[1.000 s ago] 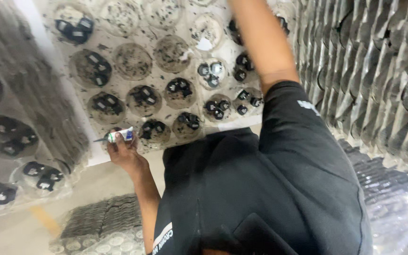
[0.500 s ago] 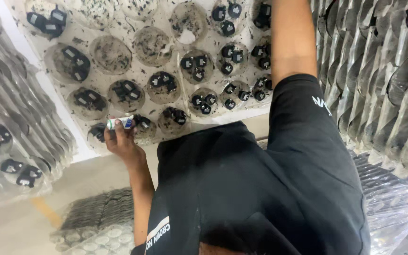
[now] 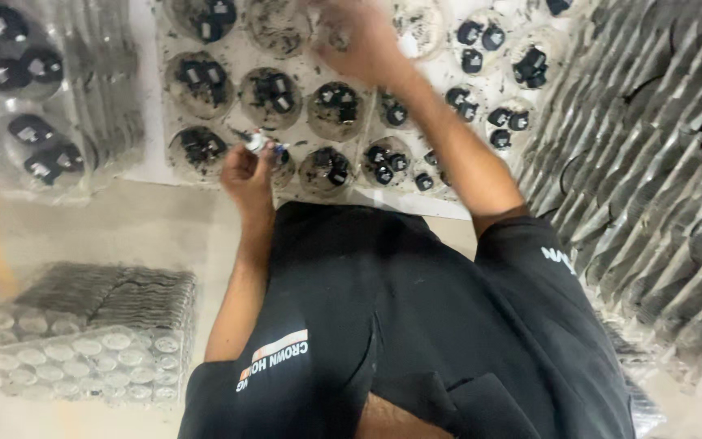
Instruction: The person applies adhesive from a tube to small black electrical components, working one component at a time. They wipe the tube with a blue cloth, then pick each component, squeeze adhesive onto it, and place it into a compartment of a molded tray.
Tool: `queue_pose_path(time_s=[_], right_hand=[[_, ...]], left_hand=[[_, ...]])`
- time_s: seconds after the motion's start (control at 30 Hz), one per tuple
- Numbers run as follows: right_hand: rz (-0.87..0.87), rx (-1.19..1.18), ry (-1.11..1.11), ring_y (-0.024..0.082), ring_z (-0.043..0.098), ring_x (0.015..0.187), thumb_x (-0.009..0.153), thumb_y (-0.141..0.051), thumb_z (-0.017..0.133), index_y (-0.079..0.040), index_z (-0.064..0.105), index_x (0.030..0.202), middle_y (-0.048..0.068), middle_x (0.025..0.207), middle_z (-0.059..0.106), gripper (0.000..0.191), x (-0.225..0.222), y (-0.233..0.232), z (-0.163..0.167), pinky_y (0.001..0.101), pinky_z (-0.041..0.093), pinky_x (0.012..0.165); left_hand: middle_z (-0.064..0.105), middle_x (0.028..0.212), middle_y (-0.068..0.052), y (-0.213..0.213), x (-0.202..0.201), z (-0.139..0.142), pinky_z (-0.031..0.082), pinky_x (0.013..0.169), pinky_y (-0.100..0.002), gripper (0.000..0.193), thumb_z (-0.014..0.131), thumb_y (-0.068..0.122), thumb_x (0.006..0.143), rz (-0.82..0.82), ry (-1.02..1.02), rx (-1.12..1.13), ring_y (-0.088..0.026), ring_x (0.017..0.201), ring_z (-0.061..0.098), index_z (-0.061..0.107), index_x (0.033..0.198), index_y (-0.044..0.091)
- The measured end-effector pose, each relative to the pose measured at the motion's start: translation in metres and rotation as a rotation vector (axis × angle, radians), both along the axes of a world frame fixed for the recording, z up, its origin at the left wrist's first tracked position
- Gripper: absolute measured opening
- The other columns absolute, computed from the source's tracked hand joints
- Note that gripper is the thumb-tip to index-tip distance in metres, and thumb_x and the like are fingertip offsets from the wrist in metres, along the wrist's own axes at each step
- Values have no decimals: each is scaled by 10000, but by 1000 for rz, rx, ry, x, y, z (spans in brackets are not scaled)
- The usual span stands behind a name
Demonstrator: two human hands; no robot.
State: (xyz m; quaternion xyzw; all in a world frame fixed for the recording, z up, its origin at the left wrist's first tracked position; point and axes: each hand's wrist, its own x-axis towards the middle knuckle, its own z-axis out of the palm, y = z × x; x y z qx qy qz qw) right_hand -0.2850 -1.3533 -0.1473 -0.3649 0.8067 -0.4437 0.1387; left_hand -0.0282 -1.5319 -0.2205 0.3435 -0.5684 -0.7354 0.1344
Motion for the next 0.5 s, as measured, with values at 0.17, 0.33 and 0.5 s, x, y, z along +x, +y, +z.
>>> queue_pose_path(time_s=[0.17,0.33,0.5], right_hand=[[190,-143,-279,253,705,1109,889,-250,880,-21,542,1442,164,1277,677,687,103,-53,9,367,573,943],[-148,-198,-697,110,679,866,1013,-176,708,-81,654,1372,43,1082,747,375,141,-50,-5,238,564,743],[-452,-565,-914,82,694,922,1071,-182,648,-73,665,1308,17,1034,734,262,152,-27,-31,223,566,775]], left_hand=[[753,1094,-83,-5,-2,4,609,902,-269,270,709,-46,959,-132,149,31,-149,1000,735,654,1222,-22],[710,1036,-99,-3,-17,35,564,775,-267,385,788,-76,918,-274,2,-226,-150,911,674,686,1289,-66],[735,1091,-65,-27,-44,56,637,797,-250,427,726,-34,959,-512,315,-170,-127,945,728,588,1362,-14]])
